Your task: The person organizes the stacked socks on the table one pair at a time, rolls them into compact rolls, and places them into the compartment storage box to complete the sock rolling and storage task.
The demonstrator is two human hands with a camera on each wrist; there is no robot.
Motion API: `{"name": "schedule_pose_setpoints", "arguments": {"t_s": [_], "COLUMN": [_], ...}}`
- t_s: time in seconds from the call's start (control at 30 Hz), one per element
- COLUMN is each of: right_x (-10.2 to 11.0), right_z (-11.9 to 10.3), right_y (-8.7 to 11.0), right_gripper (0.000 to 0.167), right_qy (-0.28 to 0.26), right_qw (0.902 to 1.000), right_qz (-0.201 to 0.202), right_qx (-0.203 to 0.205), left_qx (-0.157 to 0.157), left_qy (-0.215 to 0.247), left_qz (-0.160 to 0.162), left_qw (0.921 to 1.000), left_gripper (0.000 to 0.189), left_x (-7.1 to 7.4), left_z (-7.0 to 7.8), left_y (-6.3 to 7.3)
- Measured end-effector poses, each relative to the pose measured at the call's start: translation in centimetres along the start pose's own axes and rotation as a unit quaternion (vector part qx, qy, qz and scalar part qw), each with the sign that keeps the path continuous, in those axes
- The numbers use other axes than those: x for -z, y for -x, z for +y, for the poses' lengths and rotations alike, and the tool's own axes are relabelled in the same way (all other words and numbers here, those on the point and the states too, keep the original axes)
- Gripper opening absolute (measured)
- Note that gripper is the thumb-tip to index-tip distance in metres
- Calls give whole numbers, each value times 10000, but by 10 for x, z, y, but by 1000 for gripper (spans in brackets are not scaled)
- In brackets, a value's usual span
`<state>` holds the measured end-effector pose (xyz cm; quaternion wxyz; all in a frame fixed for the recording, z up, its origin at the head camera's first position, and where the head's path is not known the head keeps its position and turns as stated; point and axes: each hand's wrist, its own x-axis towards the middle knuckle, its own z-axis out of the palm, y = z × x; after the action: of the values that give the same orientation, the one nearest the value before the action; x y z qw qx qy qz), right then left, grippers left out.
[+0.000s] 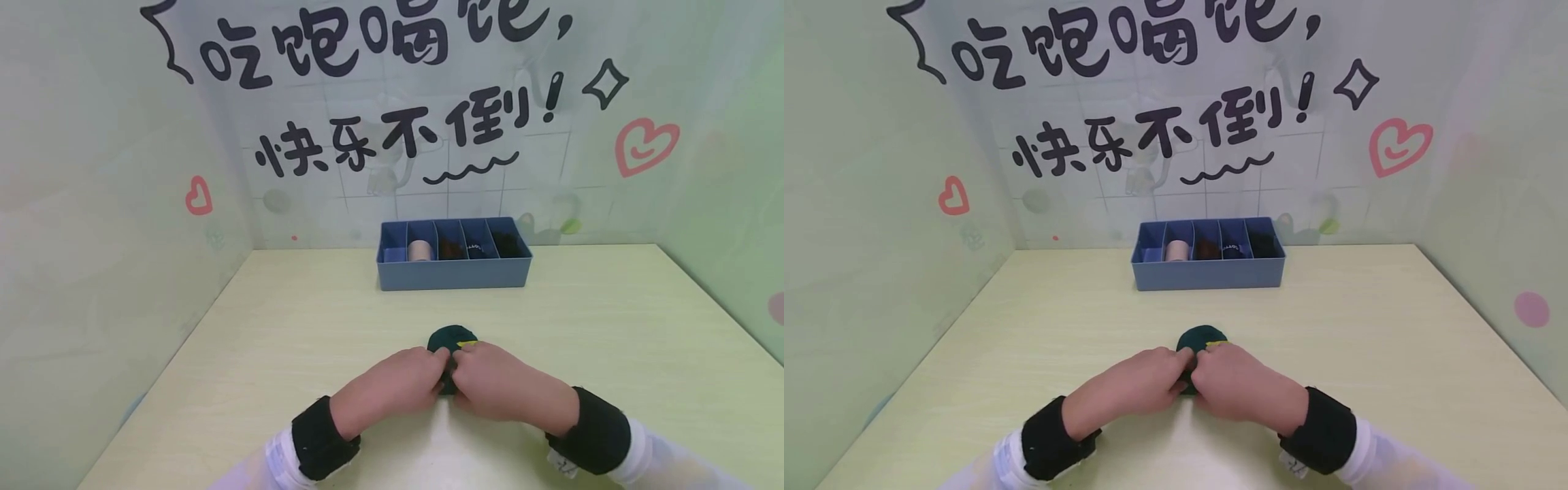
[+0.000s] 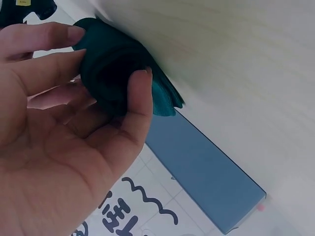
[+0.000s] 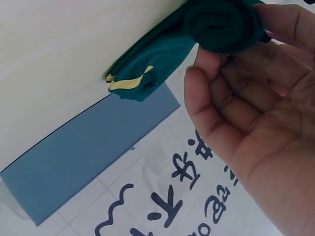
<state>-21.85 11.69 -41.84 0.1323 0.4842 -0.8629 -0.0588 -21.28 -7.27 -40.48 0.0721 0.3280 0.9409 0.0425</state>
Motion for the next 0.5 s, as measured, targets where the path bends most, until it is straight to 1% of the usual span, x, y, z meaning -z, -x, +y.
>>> {"name": "schedule_pose_setpoints", "arguments": {"t_s": [0.07,0.1,0.17,0.27,0.33,0.37,0.43,0.5], "right_x": [1,2,2,2,1,0,0,1], "right_z": [3,5,7,11,14,16,18,19], "right_y": [-1,-2,-2,-3,-5,-5,-7,-8], "right_gripper": [21,22,26,29,30,30,31,32], "right_qy": [-399,-555,-931,-1597,-2103,-2348,-2810,-3180], "right_qw": [9990,9982,9949,9843,9718,9642,9475,9307], "right_qz": [-154,-185,-287,-517,-736,-843,-1042,-1212], "right_qx": [-110,-144,-259,-539,-777,-895,-1116,-1339], "left_qx": [-2,-31,-32,55,78,66,-18,-78], "left_qy": [-126,-259,-696,-1435,-1834,-1944,-2051,-2048], "left_qz": [8,32,100,201,263,295,366,381], "left_qw": [9999,9997,9975,9894,9827,9805,9781,9780], "left_gripper": [9,8,5,11,16,18,17,15], "left_x": [0,1,1,2,1,1,1,0], "left_z": [1,2,4,7,8,9,9,7], "left_y": [0,0,2,6,9,10,10,9]}}
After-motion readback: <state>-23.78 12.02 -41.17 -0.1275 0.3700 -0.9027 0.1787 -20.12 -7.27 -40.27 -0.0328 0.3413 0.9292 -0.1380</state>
